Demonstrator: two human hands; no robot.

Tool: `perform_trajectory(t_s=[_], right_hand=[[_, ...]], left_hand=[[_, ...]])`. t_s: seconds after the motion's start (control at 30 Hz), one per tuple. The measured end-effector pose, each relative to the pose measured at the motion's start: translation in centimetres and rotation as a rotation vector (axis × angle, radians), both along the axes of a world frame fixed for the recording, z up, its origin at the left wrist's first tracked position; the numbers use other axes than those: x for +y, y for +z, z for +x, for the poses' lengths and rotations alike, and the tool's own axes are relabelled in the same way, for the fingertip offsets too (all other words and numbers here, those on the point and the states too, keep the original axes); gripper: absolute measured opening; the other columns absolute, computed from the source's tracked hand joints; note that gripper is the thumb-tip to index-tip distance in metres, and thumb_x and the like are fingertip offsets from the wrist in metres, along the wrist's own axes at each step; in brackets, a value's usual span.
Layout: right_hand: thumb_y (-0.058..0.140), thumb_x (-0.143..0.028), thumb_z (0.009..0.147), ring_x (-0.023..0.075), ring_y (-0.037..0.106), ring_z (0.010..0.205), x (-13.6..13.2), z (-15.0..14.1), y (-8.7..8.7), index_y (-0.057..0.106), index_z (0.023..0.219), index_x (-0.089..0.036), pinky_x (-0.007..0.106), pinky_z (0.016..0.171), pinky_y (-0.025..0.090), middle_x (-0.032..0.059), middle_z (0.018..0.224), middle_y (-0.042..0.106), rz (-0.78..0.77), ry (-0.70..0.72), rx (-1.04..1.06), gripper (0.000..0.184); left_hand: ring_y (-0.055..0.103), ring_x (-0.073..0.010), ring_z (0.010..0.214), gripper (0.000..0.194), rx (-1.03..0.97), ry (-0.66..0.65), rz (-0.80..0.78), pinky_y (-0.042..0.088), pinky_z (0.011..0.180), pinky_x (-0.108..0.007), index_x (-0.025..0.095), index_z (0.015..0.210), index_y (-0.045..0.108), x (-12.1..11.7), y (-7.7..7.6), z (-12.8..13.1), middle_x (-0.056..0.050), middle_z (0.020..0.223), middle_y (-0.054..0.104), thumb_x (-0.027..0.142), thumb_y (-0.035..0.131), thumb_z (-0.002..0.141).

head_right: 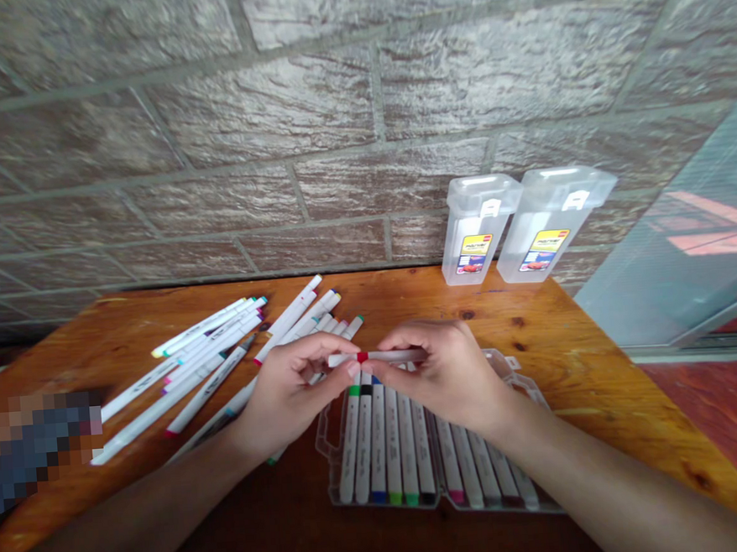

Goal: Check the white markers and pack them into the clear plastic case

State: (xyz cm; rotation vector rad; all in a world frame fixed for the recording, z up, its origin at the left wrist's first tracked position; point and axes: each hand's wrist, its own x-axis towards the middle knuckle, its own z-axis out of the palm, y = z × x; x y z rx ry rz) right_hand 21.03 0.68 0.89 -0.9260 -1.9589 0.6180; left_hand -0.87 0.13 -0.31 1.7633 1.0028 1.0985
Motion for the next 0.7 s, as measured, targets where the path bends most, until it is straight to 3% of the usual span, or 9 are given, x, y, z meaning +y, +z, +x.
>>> perform_trajectory(t_s=[0.53, 0.7], right_hand=[[0.075, -0.032, 0.091, 0.0139, 0.061, 0.054, -0.38, -0.21, 0.47, 0.078, 0.080, -0.019, 0.025, 0.049, 0.044, 0.0022, 0.067, 0.073, -0.007, 0.003, -0.039, 0.018], [0.076, -0.035, 0.092, 0.0150, 0.064, 0.058, -0.26, -0.09, 0.30, 0.080, 0.083, -0.018, 0.025, 0.052, 0.048, 0.0032, 0.071, 0.075, -0.068, 0.016, 0.000, 0.019]], left_hand=[[0.065, -0.0168, 0.075, 0.015, -0.005, -0.026, 0.021, 0.050, 0.069, -0.027, 0.018, 0.095, 0.075, -0.07, -0.24, -0.11, -0.004, 0.082, 0.073, 0.032, 0.071, 0.094], [0.063, -0.0143, 0.070, 0.017, 0.005, -0.018, 0.020, 0.047, 0.063, -0.024, 0.018, 0.096, 0.075, 0.04, -0.01, -0.21, -0.004, 0.083, 0.073, 0.034, 0.070, 0.095]])
